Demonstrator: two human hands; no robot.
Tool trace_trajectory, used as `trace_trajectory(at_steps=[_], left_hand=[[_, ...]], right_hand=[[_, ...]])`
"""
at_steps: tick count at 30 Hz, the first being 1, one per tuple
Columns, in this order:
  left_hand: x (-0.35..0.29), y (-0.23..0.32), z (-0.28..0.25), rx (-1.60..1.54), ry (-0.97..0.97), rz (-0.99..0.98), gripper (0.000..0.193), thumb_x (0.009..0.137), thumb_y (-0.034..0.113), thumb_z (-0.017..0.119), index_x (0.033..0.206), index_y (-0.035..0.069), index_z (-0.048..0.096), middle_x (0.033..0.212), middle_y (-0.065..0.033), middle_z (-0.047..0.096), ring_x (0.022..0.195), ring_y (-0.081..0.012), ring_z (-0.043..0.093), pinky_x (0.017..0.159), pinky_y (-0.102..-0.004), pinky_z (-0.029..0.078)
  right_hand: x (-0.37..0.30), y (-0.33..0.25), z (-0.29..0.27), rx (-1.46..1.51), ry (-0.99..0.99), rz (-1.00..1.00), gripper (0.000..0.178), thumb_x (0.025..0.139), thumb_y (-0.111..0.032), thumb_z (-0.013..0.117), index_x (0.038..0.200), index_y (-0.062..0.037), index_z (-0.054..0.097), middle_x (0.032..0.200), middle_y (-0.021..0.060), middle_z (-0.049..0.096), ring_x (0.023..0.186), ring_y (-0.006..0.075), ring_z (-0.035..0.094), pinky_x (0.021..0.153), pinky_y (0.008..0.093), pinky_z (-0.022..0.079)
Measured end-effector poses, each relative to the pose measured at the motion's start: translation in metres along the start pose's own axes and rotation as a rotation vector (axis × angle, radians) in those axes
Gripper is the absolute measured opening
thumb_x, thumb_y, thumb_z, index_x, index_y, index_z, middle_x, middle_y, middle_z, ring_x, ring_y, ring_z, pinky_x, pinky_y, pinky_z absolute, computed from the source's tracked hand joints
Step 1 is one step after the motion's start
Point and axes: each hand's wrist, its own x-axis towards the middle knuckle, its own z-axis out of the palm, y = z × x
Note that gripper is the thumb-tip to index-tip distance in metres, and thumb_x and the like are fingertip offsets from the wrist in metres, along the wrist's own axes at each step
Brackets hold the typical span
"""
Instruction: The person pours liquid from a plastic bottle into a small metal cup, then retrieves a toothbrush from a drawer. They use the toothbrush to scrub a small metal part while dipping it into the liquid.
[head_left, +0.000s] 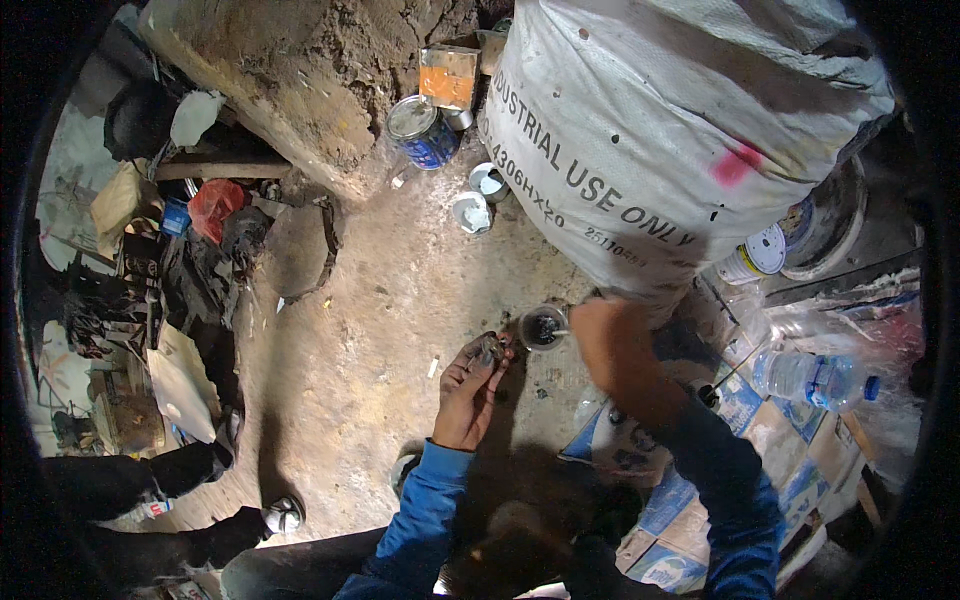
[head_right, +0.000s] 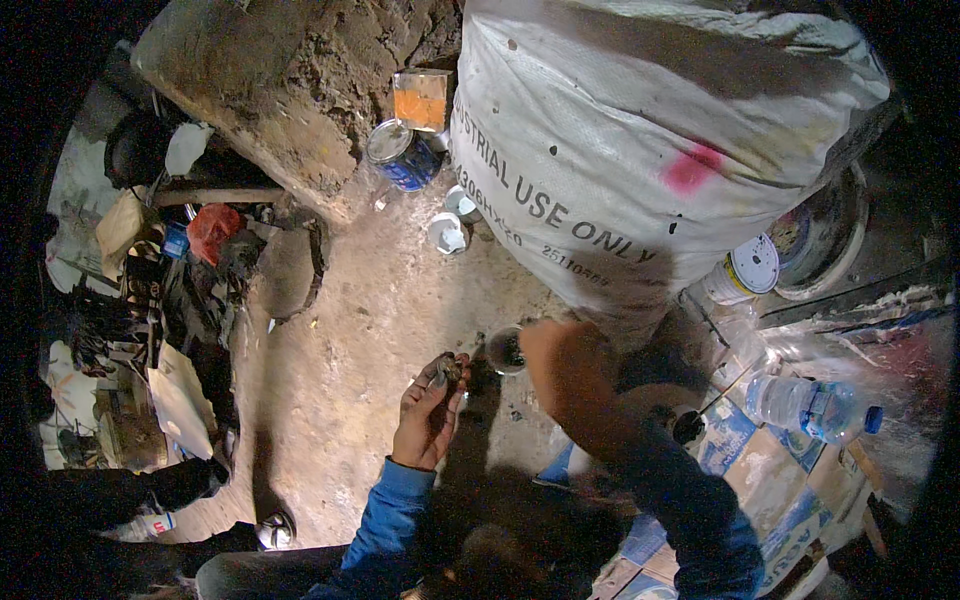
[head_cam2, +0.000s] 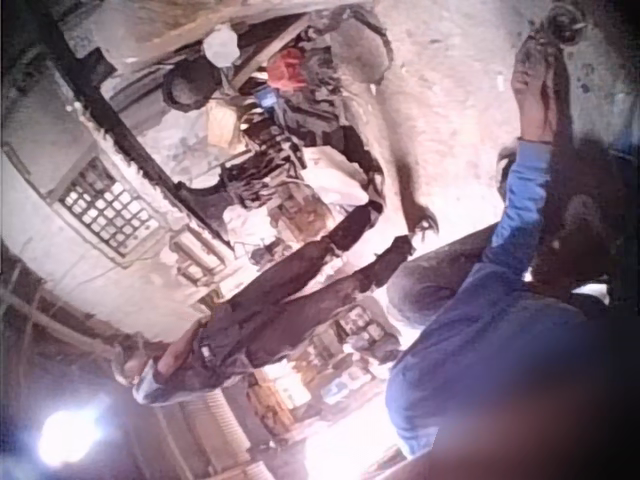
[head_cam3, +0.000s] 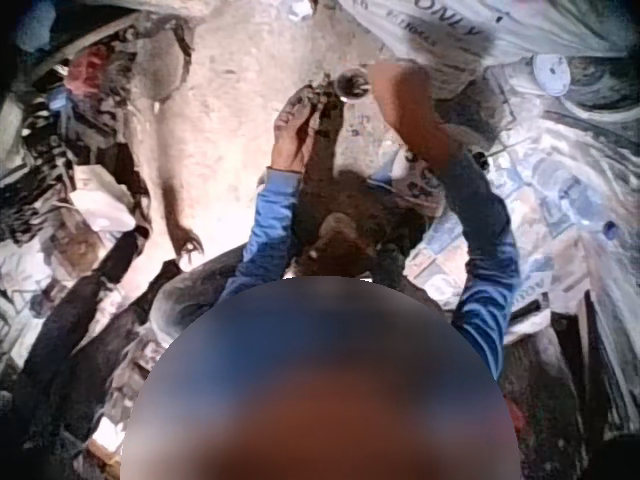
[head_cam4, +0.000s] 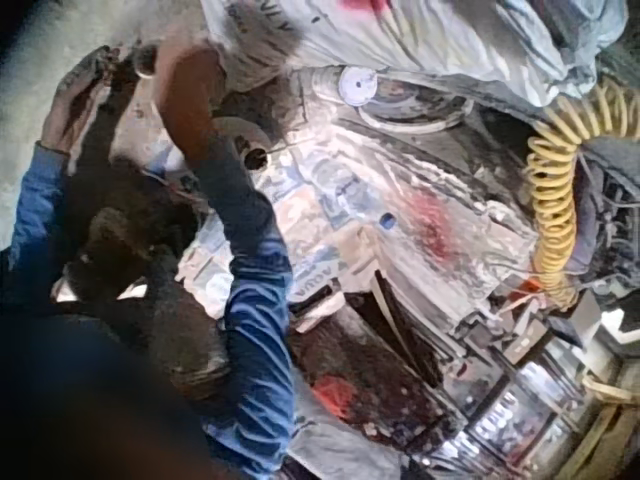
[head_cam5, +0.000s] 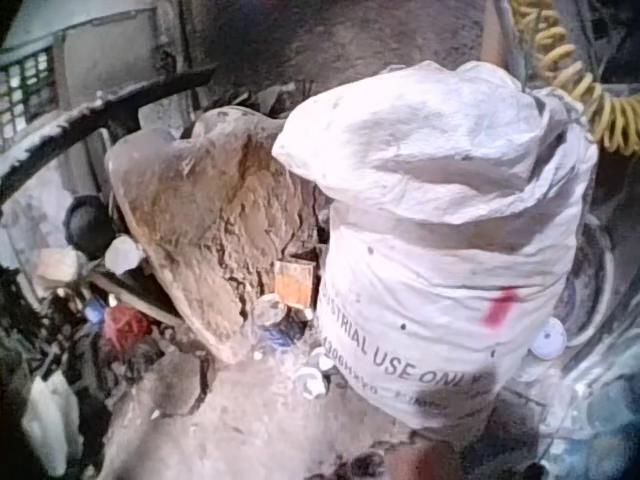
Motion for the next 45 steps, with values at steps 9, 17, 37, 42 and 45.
trace_trajectory(at_steps=[9, 17, 37, 42, 45], left_hand=[[0.011, -0.011, 0.004, 0.024, -0.059, -0.013, 0.038, 0.089, 0.0, 0.058, 0.125, -0.008, 0.048, 0.12, -0.018, 0.059, 0.106, -0.0236, 0.061, 0.097, -0.0313, 0.048], [0.01, -0.008, 0.011, 0.004, -0.053, -0.014, 0.038, 0.089, -0.004, 0.057, 0.124, -0.011, 0.047, 0.12, -0.021, 0.058, 0.108, -0.0251, 0.06, 0.1, -0.0338, 0.046], [0.002, -0.01, 0.03, 0.164, -0.057, 0.11, 0.038, 0.083, -0.008, 0.062, 0.119, -0.003, 0.052, 0.117, -0.0171, 0.061, 0.11, -0.0227, 0.058, 0.099, -0.032, 0.045], [0.001, -0.008, 0.029, 0.287, 0.002, 0.138, 0.034, 0.083, -0.008, 0.061, 0.116, -0.003, 0.054, 0.115, -0.0158, 0.062, 0.104, -0.0208, 0.061, 0.095, -0.0327, 0.047], [-0.003, -0.003, 0.028, 0.398, -0.002, 0.15, 0.031, 0.083, -0.008, 0.061, 0.113, -0.004, 0.055, 0.114, -0.0156, 0.063, 0.101, -0.0204, 0.062, 0.093, -0.032, 0.048]], right_hand=[[-0.066, 0.002, -0.02, 0.637, 0.197, 0.26, 0.012, 0.08, -0.014, 0.07, 0.09, -0.0081, 0.07, 0.077, 0.0117, 0.067, 0.062, 0.0236, 0.064, 0.058, 0.0329, 0.049], [-0.075, -0.013, -0.003, 0.604, 0.347, 0.202, 0.01, 0.081, -0.012, 0.071, 0.089, -0.0057, 0.069, 0.077, 0.0129, 0.068, 0.062, 0.0243, 0.065, 0.057, 0.0329, 0.048], [-0.08, -0.037, 0.006, 0.768, 0.47, 0.346, 0.01, 0.079, -0.007, 0.071, 0.087, -0.0037, 0.067, 0.081, 0.0127, 0.068, 0.07, 0.0259, 0.066, 0.062, 0.034, 0.049], [-0.08, -0.042, 0.007, 0.821, 0.457, 0.353, 0.009, 0.082, -0.009, 0.069, 0.089, -0.0037, 0.067, 0.082, 0.0136, 0.067, 0.07, 0.0281, 0.067, 0.062, 0.0354, 0.05], [-0.079, -0.04, 0.006, 0.774, 0.449, 0.331, 0.01, 0.084, -0.011, 0.067, 0.091, -0.0041, 0.066, 0.083, 0.0139, 0.067, 0.071, 0.0299, 0.067, 0.061, 0.0359, 0.051]])
